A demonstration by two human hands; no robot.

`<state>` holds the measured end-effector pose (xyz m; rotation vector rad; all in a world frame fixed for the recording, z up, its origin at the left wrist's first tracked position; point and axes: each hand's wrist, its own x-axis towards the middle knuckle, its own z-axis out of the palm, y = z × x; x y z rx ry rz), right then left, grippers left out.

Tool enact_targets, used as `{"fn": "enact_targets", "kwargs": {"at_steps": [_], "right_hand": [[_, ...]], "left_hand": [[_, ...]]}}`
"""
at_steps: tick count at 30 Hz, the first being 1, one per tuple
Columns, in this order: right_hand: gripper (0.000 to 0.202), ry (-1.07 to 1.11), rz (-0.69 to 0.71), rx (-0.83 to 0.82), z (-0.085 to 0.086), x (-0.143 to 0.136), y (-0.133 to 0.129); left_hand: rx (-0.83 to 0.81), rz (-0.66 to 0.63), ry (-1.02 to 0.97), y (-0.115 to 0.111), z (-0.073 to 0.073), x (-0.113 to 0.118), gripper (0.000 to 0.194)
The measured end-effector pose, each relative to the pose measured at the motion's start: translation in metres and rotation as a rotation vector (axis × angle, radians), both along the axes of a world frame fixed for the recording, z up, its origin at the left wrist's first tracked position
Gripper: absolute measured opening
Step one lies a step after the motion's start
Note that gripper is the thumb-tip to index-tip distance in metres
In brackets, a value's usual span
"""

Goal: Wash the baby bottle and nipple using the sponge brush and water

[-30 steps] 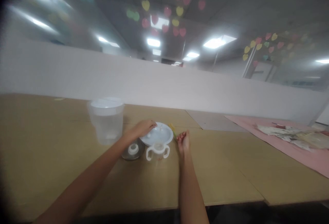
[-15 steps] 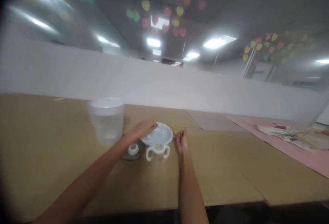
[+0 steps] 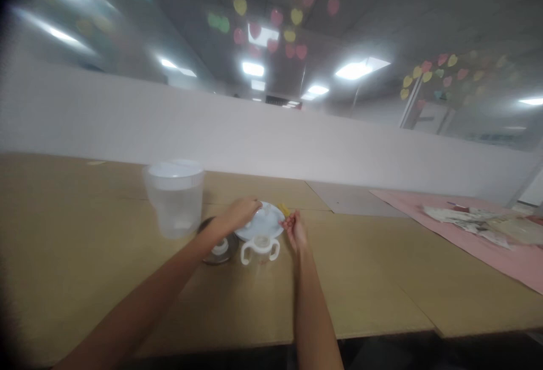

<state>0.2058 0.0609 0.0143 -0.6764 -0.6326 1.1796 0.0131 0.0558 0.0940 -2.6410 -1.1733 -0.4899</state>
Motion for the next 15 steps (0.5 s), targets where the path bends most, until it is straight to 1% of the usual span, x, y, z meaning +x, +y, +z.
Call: {"fn": "enact_targets", "kwargs": {"at_steps": [9, 15], "right_hand": [[0.034, -0.012, 0.037, 0.038, 0.003, -0.002, -0.004], [0.033, -0.067, 0.102, 0.021, 0.005, -0.006, -0.007]], "left_hand": [[0.02, -0.032, 0.027, -0.007, 0.004, 0.004, 0.022], [0.015, -0.032, 0.037, -0.013, -0.002, 0.013, 0.022]]}}
